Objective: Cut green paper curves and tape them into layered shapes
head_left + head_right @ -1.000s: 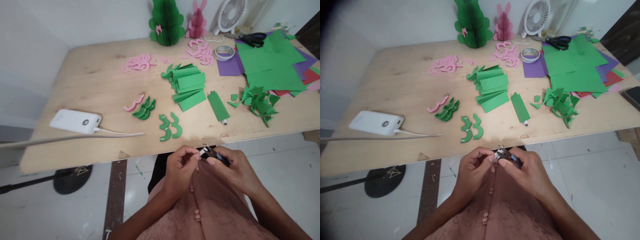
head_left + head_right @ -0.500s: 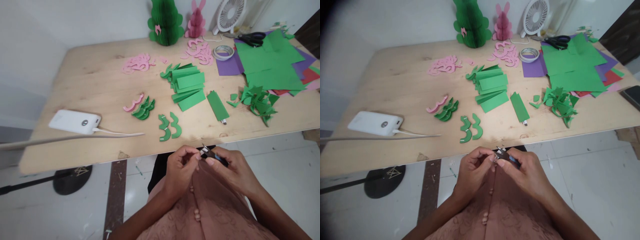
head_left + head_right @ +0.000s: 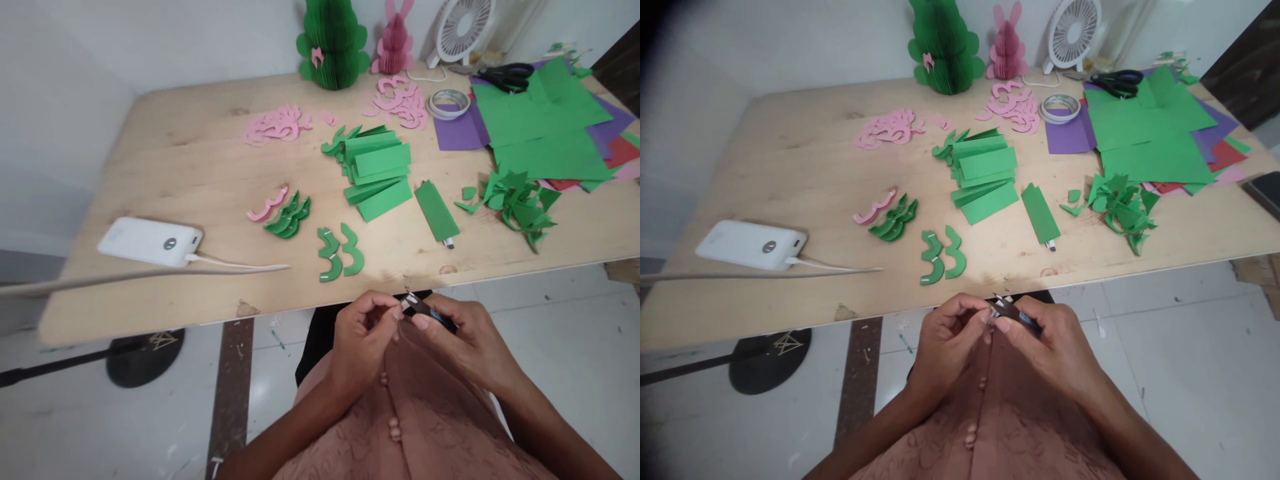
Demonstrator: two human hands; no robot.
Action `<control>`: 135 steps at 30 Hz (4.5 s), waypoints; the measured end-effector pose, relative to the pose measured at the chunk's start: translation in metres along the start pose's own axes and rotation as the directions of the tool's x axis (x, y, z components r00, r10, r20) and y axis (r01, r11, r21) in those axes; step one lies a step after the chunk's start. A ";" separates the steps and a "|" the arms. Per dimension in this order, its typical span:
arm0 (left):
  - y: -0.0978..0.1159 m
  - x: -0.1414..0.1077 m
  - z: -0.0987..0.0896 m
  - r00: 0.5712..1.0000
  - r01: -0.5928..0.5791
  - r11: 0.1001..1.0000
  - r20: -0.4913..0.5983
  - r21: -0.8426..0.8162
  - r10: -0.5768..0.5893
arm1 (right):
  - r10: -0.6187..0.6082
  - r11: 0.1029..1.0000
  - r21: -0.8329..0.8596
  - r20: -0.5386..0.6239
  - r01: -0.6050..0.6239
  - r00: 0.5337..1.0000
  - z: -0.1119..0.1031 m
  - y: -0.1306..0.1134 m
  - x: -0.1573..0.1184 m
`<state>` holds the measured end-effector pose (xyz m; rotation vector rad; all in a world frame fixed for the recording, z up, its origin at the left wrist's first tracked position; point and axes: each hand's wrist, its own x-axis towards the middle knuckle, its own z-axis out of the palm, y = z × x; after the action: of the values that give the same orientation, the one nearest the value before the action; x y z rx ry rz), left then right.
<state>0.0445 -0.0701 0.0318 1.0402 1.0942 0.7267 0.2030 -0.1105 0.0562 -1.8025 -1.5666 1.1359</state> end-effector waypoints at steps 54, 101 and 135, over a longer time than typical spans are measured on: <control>0.006 -0.001 0.003 0.997 0.068 0.997 0.034 -0.045 -0.067 | -0.032 0.976 -0.215 -0.265 -0.027 0.964 -0.012 0.008 -0.007; 0.020 0.055 0.017 0.471 -0.823 0.208 0.430 0.528 0.770 | -0.066 0.975 -0.215 -0.510 -0.052 0.857 -0.026 0.004 -0.008; -0.007 0.034 -0.075 0.688 -0.393 0.285 0.075 0.874 0.721 | -0.096 0.940 -0.327 0.001 0.091 0.995 0.028 -0.014 0.053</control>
<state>-0.0162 -0.0201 0.0051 2.3601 1.4295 0.9906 0.1715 -0.0605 0.0382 -1.9098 -1.9014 0.8538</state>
